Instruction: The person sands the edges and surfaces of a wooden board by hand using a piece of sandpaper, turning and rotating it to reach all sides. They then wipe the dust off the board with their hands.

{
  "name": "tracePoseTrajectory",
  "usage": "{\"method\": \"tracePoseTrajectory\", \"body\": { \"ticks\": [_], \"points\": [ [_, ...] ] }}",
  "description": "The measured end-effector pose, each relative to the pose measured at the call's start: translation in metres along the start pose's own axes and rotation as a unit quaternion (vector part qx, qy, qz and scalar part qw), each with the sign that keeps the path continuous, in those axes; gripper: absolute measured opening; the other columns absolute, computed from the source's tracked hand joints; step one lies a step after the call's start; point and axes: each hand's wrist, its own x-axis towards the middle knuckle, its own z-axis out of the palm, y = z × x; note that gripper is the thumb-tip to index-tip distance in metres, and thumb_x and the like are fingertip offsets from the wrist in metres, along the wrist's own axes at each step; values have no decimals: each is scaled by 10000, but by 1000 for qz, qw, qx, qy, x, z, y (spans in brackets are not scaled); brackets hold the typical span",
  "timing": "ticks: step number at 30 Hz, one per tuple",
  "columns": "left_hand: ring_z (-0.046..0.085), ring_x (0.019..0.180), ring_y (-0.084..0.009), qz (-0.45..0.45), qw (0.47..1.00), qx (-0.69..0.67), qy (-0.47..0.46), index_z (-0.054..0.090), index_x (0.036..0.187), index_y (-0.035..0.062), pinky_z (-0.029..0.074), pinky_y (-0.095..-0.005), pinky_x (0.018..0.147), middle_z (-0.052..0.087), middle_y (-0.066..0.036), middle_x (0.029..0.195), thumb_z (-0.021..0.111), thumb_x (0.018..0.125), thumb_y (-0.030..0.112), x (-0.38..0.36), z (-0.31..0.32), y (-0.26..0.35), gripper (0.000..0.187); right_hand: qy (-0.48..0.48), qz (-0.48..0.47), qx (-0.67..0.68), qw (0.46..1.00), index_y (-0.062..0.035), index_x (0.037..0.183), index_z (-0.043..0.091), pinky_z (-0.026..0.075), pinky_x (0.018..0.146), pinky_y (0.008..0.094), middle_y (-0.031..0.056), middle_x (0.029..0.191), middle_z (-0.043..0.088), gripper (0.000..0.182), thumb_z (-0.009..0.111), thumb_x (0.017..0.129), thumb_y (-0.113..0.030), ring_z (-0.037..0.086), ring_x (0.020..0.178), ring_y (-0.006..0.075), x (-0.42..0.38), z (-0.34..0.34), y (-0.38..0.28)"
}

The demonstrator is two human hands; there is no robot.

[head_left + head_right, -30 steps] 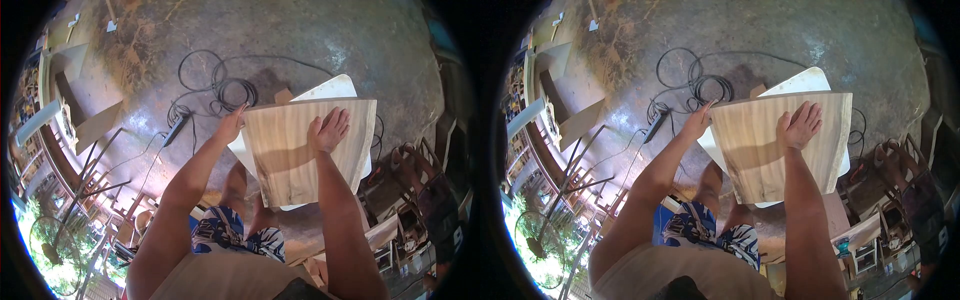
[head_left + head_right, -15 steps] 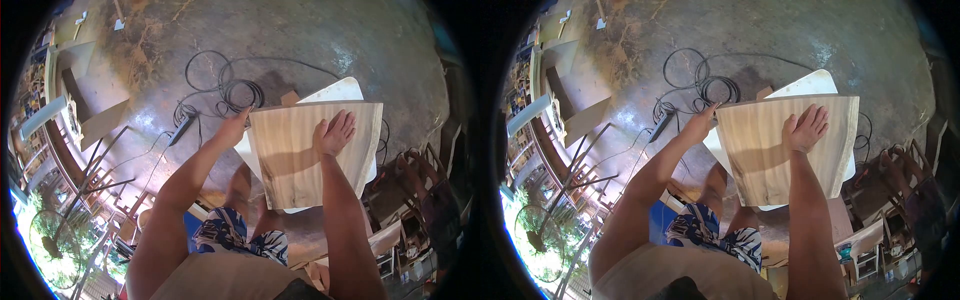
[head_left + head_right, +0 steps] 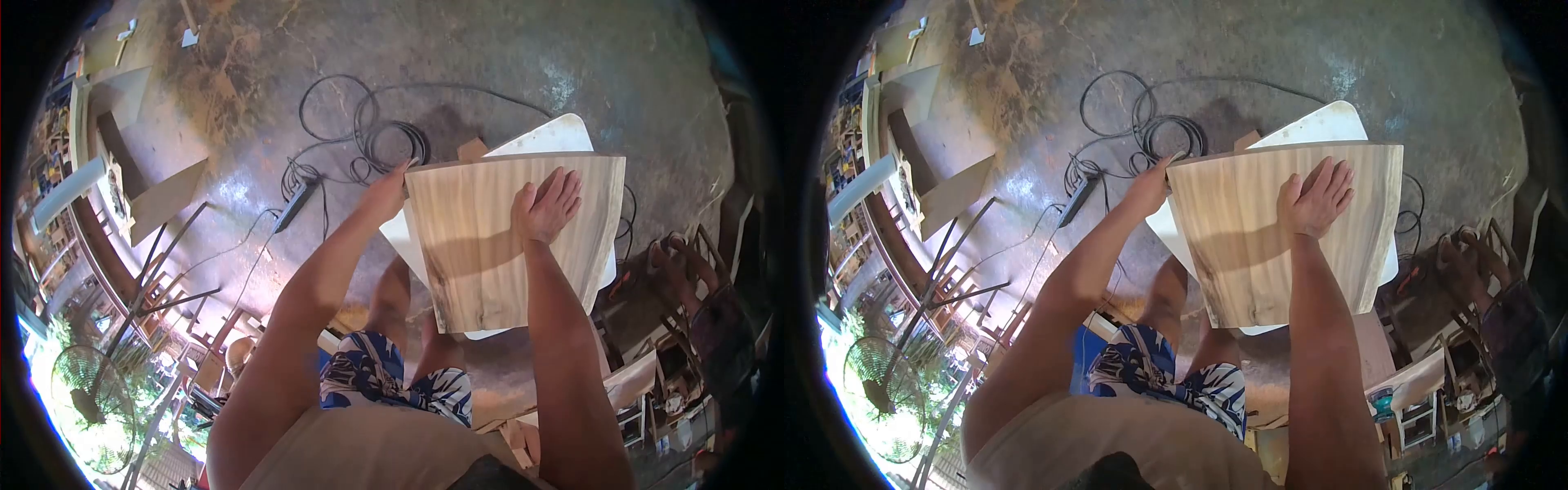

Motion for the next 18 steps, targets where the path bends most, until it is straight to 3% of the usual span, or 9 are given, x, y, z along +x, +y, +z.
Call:
{"method": "tracePoseTrajectory", "body": {
  "ticks": [4,6,9,13,18],
  "points": [
    [626,1083,-467,8,1000,-20,-2,327,1529,102,510,-516,904,638,-300,1188,524,881,-12,-12,-5,1,688,5,0,-4,1000,-70,1517,364,160,1188,615,232,1587,312,730,483,936,-496,225,1495,428,0,-2,-3],
    [629,1041,-475,68,995,3,66,354,1510,121,509,-523,882,645,-311,1130,481,893,-24,-29,-13,8,647,3,-1,-3,1000,-71,1516,366,163,1188,615,230,1587,313,729,484,934,-494,229,1494,427,-2,0,0],
    [621,1088,-472,20,999,30,-13,337,1523,106,506,-518,910,625,-314,1203,502,885,-30,-18,-20,9,673,14,-8,-2,1000,-71,1514,369,168,1189,611,228,1588,315,729,481,937,-501,231,1494,426,1,2,0],
    [625,1079,-474,3,999,28,-21,334,1524,99,506,-514,907,622,-316,1210,512,864,-47,-11,-20,12,698,12,-9,-9,1000,-64,1515,365,166,1190,606,226,1589,315,733,486,940,-502,231,1494,425,2,2,1],
    [625,1088,-461,84,995,45,13,328,1524,93,508,-515,915,613,-302,1238,504,866,-54,-24,-21,5,696,4,-3,5,1000,-58,1514,361,154,1194,604,230,1587,315,734,494,937,-491,227,1494,428,-2,-6,-3]
  ]
}}
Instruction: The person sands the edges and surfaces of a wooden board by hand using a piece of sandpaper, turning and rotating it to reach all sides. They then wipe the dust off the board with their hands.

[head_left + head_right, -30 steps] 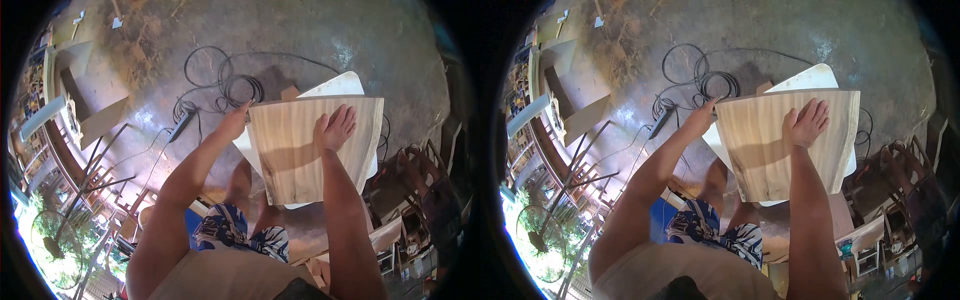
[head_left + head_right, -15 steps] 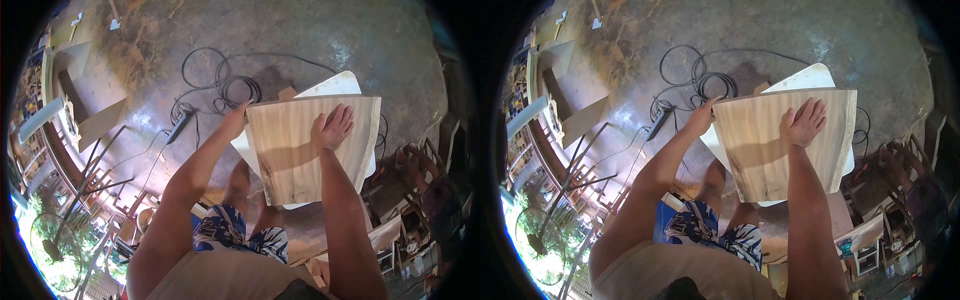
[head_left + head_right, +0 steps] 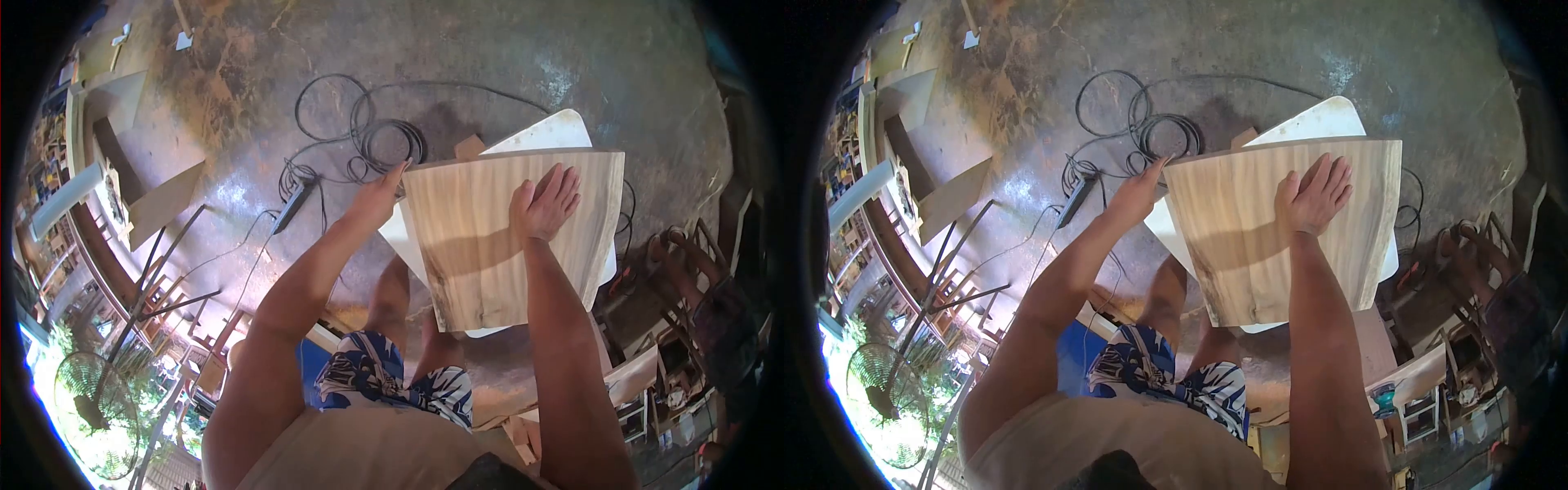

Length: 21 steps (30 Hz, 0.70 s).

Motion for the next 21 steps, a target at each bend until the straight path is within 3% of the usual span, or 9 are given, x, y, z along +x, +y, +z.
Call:
{"method": "tracePoseTrajectory", "body": {
  "ticks": [6,10,13,21],
  "points": [
    [616,1120,-453,-66,997,-8,-45,332,1520,127,510,-510,931,599,-275,1292,489,871,-65,12,-7,8,695,0,1,-6,1000,-54,1512,359,145,1194,610,237,1586,310,733,502,930,-477,220,1495,431,3,2,-1],
    [610,1130,-451,9,1000,-14,4,341,1515,146,508,-515,934,597,-272,1296,486,872,-67,-1,-9,9,693,-21,8,-6,1000,-76,1536,327,119,1209,588,223,1611,268,733,506,942,-466,179,1514,408,-1,2,3],
    [603,1138,-453,-52,997,-8,-49,352,1512,151,502,-519,931,604,-282,1274,496,870,-61,19,-7,9,691,-3,3,1,1000,-77,1528,338,131,1202,599,224,1602,286,729,501,938,-473,200,1505,418,3,2,-2],
    [619,1082,-470,-38,998,-37,21,377,1496,134,506,-523,908,625,-285,1233,487,895,-16,1,0,7,629,-3,2,-1,1000,-86,1526,342,140,1196,612,217,1599,292,734,491,936,-496,213,1500,420,4,4,-1]
  ]
}}
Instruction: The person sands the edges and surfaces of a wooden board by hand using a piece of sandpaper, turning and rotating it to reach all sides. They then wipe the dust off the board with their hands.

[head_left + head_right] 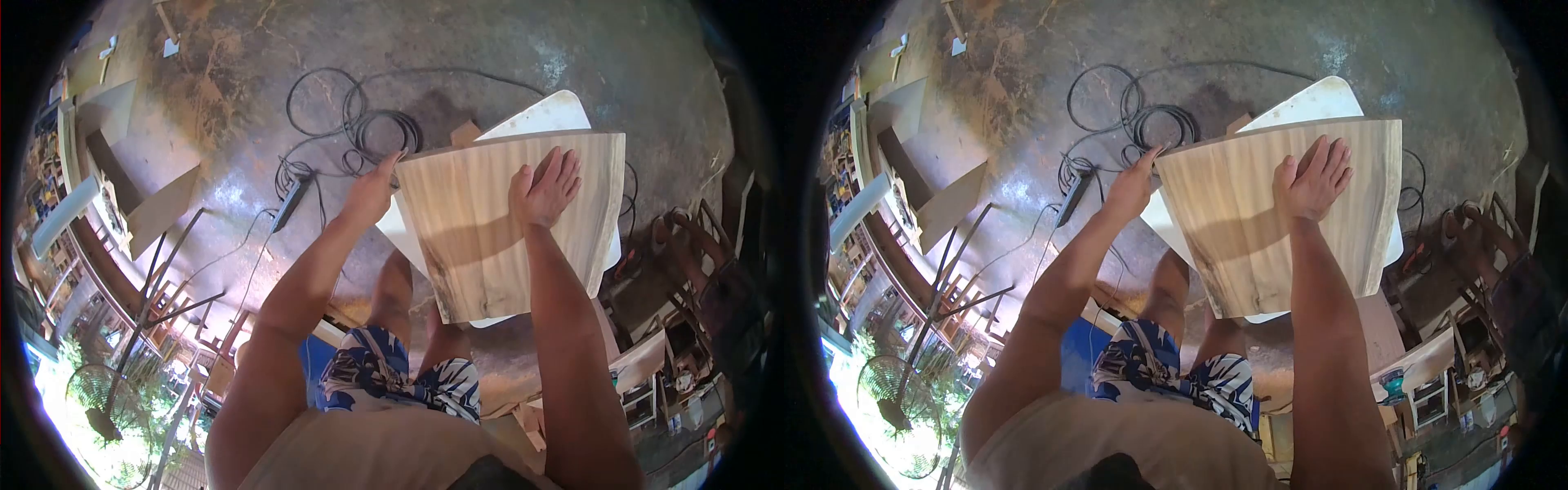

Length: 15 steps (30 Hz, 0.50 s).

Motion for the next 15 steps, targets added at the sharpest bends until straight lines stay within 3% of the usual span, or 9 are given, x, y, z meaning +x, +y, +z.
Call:
{"method": "tracePoseTrajectory", "body": {
  "ticks": [7,10,12,15],
  "points": [
    [605,1116,-467,-17,999,-41,-5,364,1504,109,498,-521,920,616,-304,1224,517,891,-8,8,17,-14,642,-8,3,1,1000,-88,1536,321,125,1204,604,217,1608,271,746,487,932,-493,189,1508,415,-4,2,2],
    [603,1130,-463,44,996,-61,43,362,1506,104,502,-512,932,606,-306,1243,529,896,4,0,14,-11,641,-7,1,-1,1000,-87,1535,325,127,1203,602,220,1605,275,746,489,930,-492,190,1508,415,-3,2,3],
    [607,1124,-462,-40,999,-9,-9,357,1514,116,506,-511,933,592,-307,1273,524,878,-14,16,16,-9,670,-2,0,1,1000,-87,1534,328,128,1203,602,222,1603,280,747,491,928,-493,192,1508,415,-1,2,1],
    [603,1137,-452,-64,997,-25,-37,361,1513,115,502,-509,940,597,-298,1273,508,875,-28,22,14,-4,670,-1,1,-3,1000,-86,1532,335,129,1202,602,226,1597,292,748,495,927,-495,204,1504,418,0,3,3]
  ]
}}
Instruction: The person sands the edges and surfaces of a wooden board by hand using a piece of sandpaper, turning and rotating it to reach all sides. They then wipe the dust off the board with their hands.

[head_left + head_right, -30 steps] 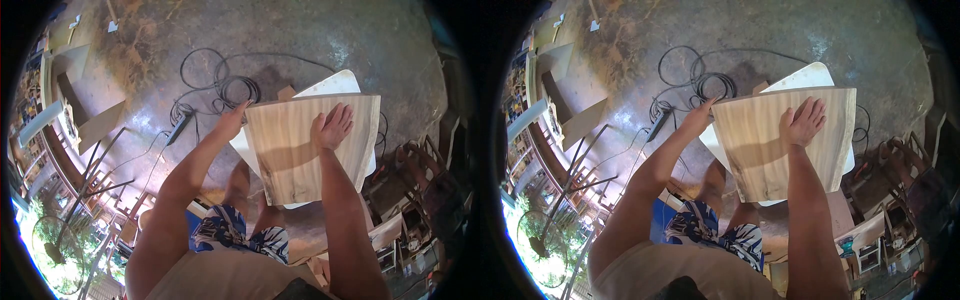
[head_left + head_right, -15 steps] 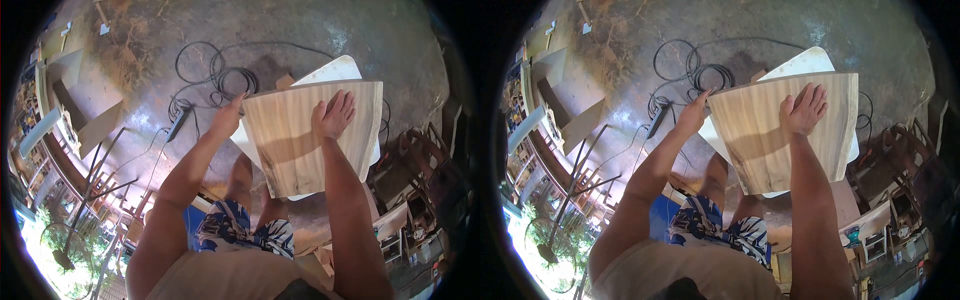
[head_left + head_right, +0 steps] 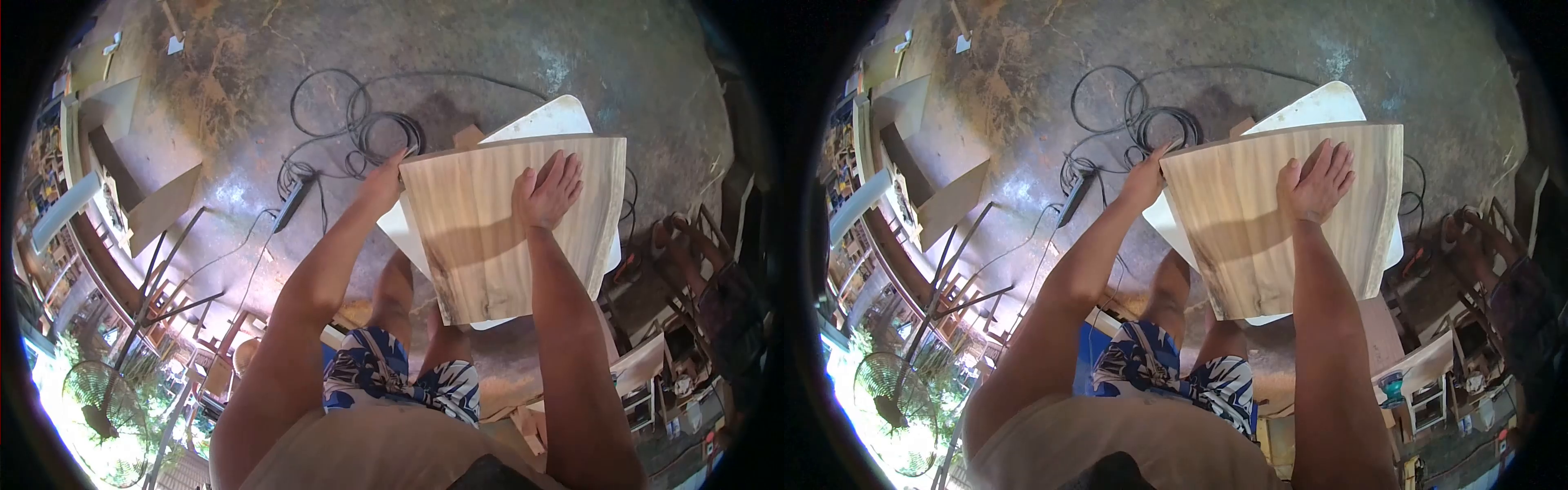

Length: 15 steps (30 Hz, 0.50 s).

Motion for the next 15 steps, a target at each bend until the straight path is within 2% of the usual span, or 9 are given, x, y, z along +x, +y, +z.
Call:
{"method": "tracePoseTrajectory", "body": {
  "ticks": [1,3,7,9,11,13,15],
  "points": [
    [603,1137,-452,1,1000,-1,0,361,1513,115,502,-509,940,597,-298,1273,508,875,-28,-3,1,-4,670,0,3,0,1000,-87,1531,339,128,1203,600,225,1596,294,746,498,927,-494,205,1504,416,-1,0,-1],
    [608,1135,-441,94,993,-4,67,371,1511,132,497,-513,945,606,-281,1272,522,889,-14,-15,3,-15,656,-2,8,-6,1000,-87,1531,342,128,1204,599,224,1596,295,744,500,926,-492,205,1504,415,-3,0,-1],
    [620,1114,-438,72,995,-5,63,374,1509,138,507,-517,922,622,-274,1244,522,888,-14,-10,6,-9,656,-1,2,-2,1000,-92,1532,340,122,1207,595,219,1605,280,741,499,926,-488,191,1510,412,-1,-1,4],
    [627,1091,-448,21,999,27,12,372,1509,151,513,-527,906,614,-276,1259,518,880,-15,3,5,-4,667,-2,-2,-2,1000,-92,1532,339,119,1208,594,219,1607,276,740,500,925,-485,187,1511,412,-1,-1,2],
    [623,1100,-448,17,999,25,14,366,1510,151,510,-527,913,607,-277,1273,514,885,-11,-3,2,-8,663,-3,6,5,1000,-86,1533,333,113,1209,593,223,1607,274,742,504,922,-471,187,1510,415,-3,-1,-1],
    [619,1108,-448,15,999,24,15,361,1511,152,507,-527,921,600,-278,1286,510,890,-6,-8,2,-10,658,-1,3,7,1000,-81,1532,331,112,1209,593,224,1605,276,743,505,920,-465,189,1509,416,-2,-1,-2],
    [610,1134,-445,70,996,2,49,357,1512,165,495,-527,948,581,-274,1321,515,912,9,-17,1,-15,640,-4,3,5,1000,-75,1531,330,110,1209,594,226,1603,279,745,506,917,-458,191,1508,417,-3,-3,-1]
  ]
}}
